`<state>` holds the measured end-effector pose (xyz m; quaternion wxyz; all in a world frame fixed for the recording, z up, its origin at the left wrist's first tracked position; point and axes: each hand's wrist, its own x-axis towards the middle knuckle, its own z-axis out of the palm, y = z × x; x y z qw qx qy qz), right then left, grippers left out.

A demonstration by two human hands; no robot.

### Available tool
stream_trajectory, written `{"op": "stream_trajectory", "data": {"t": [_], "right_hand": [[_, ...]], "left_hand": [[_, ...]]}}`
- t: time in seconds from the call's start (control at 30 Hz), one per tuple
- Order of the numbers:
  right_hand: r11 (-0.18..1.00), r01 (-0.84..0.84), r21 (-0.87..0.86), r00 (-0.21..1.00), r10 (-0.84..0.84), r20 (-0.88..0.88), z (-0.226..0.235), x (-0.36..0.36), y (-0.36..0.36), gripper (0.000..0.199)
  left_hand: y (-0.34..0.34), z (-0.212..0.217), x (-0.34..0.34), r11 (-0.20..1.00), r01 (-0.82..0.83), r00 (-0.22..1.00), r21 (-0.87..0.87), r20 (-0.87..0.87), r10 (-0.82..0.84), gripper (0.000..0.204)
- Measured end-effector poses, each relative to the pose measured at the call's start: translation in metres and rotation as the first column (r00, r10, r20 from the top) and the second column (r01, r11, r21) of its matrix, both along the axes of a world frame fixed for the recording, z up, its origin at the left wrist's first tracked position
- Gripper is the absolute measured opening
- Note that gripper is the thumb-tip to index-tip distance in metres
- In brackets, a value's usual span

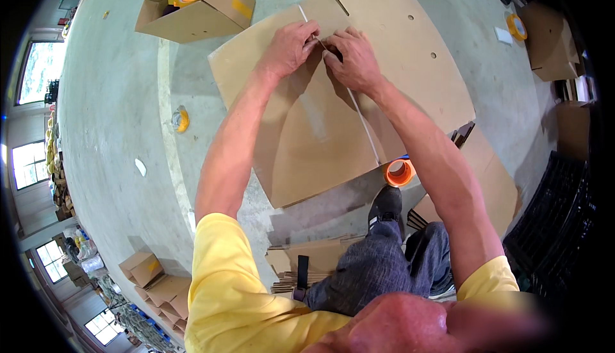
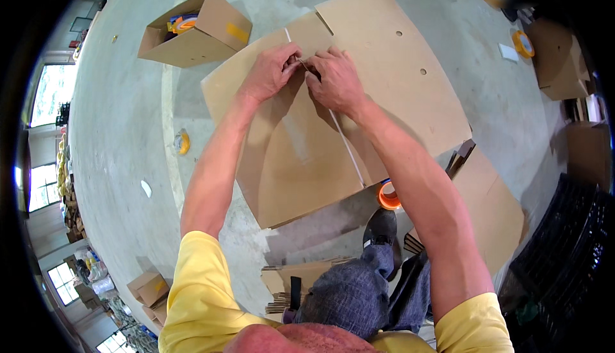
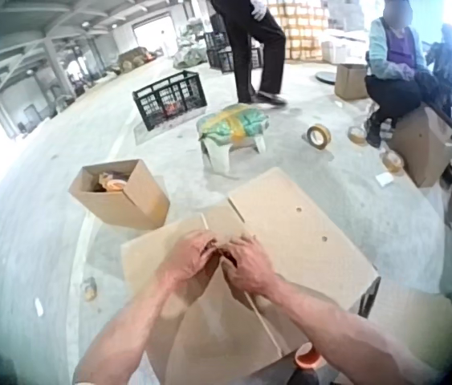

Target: The person sits on the floor and assembles flat-packed cardboard boxes. They fold the flaps to form the box shape and use a handheld tape dispenser to seal the seams with yellow tape. The person repeatedly picks up new flat boxes, assembles them, and sets the finished boxes aside.

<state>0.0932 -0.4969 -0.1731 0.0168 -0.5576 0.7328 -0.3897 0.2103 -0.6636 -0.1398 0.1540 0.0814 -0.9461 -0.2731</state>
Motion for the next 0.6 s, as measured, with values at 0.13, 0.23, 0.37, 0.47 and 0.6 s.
{"op": "stream_trajectory", "data": {"t": [0.13, 0.23, 0.37, 0.47, 0.6], "right_hand": [[0.997, 0.061, 0.047, 0.998, -0.063, 0.028, 0.007, 0.007, -0.004, 0.014], [0.992, 0.124, -0.005, 0.992, -0.124, -0.007, 0.004, 0.015, -0.007, 0.014], [0.990, 0.136, 0.042, 0.991, -0.137, 0.008, 0.003, 0.009, -0.003, 0.014], [0.986, 0.165, -0.017, 0.984, -0.164, 0.072, 0.002, 0.014, -0.007, 0.015], [0.896, 0.354, -0.268, 0.934, -0.321, 0.160, -0.015, 0.004, -0.013, 0.017]], "left_hand": [[0.011, -0.014, 0.008, 0.985, -0.129, 0.969, -0.119, -0.227, 0.099, 0.012], [0.018, -0.022, 0.010, 0.975, -0.214, 0.948, -0.060, -0.255, 0.192, 0.011], [0.023, -0.016, 0.004, 0.979, -0.204, 0.947, -0.009, -0.255, 0.195, 0.016], [0.008, -0.022, 0.008, 0.985, -0.168, 0.951, 0.026, -0.257, 0.169, 0.026], [-0.006, -0.011, 0.002, 0.999, -0.048, 0.994, -0.015, -0.094, 0.046, 0.028]]}}
